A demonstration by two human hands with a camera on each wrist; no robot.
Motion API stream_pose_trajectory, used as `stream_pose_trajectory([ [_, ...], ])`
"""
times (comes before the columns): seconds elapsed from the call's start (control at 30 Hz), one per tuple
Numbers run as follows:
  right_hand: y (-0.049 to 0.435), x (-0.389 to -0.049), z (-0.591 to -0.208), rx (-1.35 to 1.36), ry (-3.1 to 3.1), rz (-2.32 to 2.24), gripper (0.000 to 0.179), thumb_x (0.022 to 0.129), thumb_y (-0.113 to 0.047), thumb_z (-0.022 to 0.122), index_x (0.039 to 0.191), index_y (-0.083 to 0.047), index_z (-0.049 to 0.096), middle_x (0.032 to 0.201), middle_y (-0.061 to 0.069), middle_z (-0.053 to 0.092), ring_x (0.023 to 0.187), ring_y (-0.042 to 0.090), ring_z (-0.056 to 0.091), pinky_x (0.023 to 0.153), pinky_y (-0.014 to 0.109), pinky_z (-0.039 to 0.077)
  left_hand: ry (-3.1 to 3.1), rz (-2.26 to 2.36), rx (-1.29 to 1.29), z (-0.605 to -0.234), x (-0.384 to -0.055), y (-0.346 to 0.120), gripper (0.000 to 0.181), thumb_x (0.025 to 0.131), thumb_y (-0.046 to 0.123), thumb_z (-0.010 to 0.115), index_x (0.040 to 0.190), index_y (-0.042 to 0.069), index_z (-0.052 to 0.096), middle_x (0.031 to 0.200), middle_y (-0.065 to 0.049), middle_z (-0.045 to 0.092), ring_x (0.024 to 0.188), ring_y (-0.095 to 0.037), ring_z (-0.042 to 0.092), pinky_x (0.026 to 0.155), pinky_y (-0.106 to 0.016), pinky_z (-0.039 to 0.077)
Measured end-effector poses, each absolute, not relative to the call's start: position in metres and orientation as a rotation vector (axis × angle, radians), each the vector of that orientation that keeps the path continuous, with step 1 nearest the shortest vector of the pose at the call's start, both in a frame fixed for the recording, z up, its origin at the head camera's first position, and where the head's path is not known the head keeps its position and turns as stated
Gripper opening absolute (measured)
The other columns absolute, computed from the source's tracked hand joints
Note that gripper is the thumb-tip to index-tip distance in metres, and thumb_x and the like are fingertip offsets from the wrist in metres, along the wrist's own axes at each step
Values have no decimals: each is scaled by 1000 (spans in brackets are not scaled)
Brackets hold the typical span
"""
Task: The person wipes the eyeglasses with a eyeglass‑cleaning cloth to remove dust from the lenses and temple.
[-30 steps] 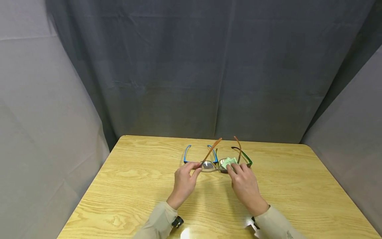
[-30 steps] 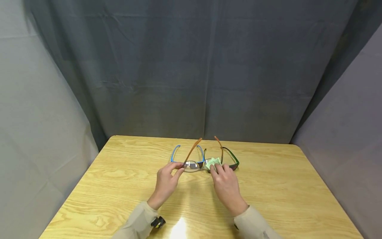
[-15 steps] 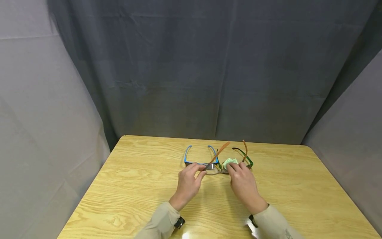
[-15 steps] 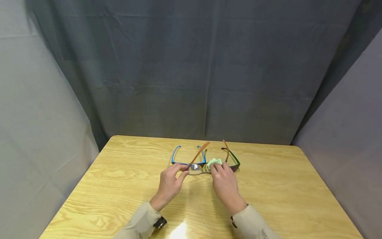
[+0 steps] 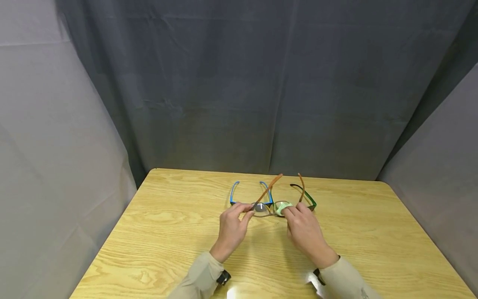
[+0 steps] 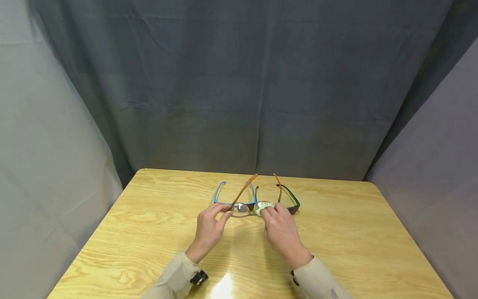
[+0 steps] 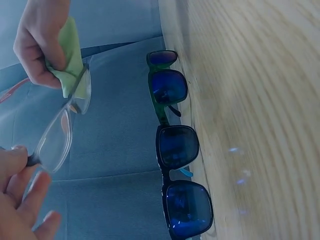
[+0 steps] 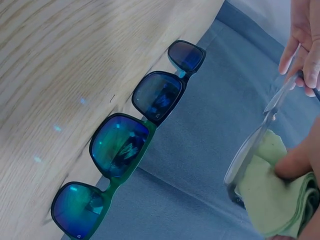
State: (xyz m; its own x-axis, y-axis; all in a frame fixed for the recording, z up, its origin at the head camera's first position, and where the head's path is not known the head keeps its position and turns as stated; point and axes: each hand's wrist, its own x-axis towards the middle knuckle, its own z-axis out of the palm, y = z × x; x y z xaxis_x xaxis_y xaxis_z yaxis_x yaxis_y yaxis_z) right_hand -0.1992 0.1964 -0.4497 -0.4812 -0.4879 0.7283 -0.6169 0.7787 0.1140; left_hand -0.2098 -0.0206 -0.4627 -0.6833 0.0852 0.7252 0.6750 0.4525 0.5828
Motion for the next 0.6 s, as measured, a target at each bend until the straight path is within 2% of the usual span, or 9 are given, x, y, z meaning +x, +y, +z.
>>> stream_pose_trajectory([
  [0.23,196,-197,-447,794,-2170,193,26,76,3,43,87,3,67,81,13,67,64,27,49,55,36,38,-2073,-1312,-602,-462,-209,-22,15,80,6,74,95,3,70,88,-2,70,79,-12,66,70,-32,54],
  [0.37,196,-196,-446,763,-2180,147,30,78,3,44,95,7,68,89,17,68,65,29,50,53,36,40,-2058,-1339,-605,-460,-208,-21,15,80,4,74,94,4,70,87,-1,70,79,-12,66,70,-30,54],
  [0.6,193,-195,-445,698,-2200,96,31,70,11,55,98,6,67,93,16,69,67,30,50,54,34,39,-2048,-1355,-632,-460,-206,-17,15,80,4,74,94,4,70,89,-2,70,80,-12,66,73,-27,53],
])
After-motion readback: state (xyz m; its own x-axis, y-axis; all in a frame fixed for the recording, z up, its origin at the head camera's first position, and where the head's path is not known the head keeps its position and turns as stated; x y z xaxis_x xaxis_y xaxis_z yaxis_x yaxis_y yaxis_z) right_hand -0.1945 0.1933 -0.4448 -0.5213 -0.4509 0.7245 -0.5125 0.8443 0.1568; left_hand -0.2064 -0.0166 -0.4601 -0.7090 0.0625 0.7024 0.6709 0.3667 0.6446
